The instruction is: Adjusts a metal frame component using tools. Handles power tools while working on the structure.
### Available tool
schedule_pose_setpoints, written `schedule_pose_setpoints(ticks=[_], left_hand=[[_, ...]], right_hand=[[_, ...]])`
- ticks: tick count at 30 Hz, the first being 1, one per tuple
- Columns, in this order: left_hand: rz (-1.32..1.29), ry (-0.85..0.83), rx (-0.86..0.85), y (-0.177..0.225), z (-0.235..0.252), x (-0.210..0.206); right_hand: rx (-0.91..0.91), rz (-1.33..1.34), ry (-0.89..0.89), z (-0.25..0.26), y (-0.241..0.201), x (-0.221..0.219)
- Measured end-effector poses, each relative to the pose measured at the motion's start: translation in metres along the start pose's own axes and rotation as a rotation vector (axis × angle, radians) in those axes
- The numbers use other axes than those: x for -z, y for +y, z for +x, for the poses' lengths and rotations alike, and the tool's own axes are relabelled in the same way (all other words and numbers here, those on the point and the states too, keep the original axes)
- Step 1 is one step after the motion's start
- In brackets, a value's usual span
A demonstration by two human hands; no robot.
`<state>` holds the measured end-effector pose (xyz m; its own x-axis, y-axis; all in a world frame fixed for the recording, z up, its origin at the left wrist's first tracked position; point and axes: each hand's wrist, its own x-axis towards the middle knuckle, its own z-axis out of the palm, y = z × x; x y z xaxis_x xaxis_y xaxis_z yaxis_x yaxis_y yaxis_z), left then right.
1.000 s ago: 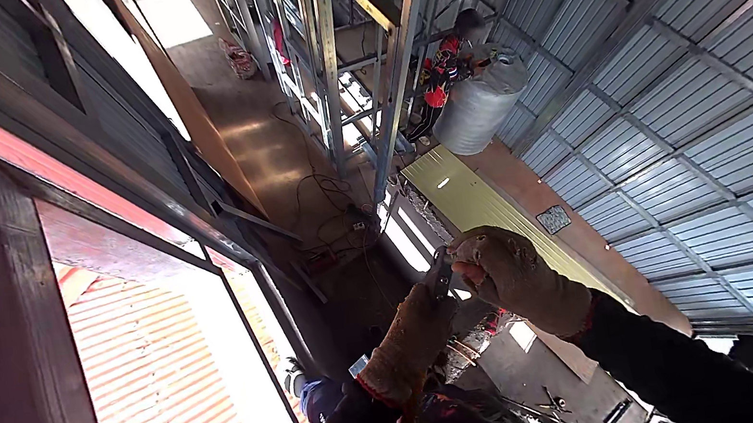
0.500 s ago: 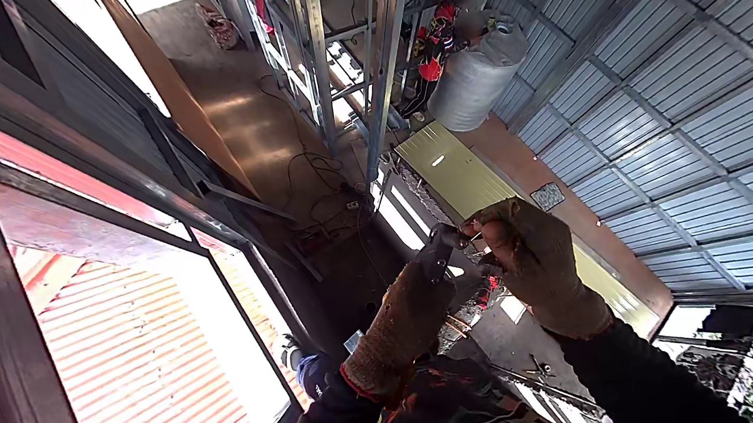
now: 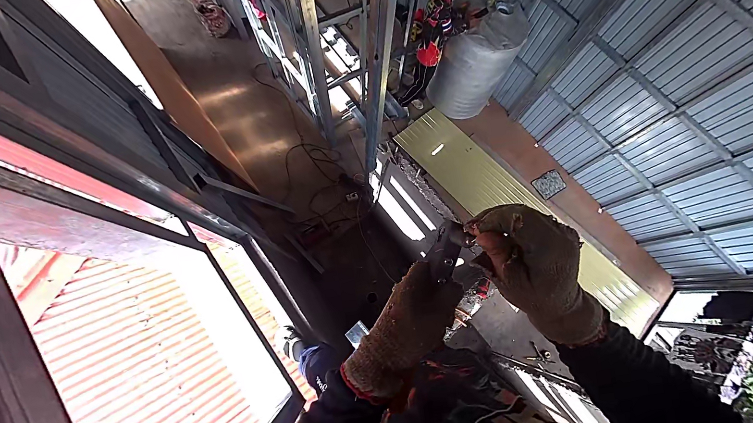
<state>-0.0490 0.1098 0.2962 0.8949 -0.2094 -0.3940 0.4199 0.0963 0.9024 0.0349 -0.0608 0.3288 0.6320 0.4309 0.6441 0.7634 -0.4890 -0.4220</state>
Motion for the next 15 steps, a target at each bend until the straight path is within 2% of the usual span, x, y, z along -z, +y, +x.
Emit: schedule_pose_setpoints(ticks=[3,7,15], left_hand=[[-0.004,-0.013,0.022,0.000,0.000,-0.002],[-0.024,-0.036,0.040,0.003,-0.002,-0.005],[-0.182,-0.119,0.104,0.013,-0.002,-0.017]], right_hand=[[0.072,-0.092,0.039,-0.005,-0.001,-0.001],[0.233,-0.076,0.069,-0.011,0.006,0.000],[0.518,-0.021,-0.035,0.002,0.043,0.011]])
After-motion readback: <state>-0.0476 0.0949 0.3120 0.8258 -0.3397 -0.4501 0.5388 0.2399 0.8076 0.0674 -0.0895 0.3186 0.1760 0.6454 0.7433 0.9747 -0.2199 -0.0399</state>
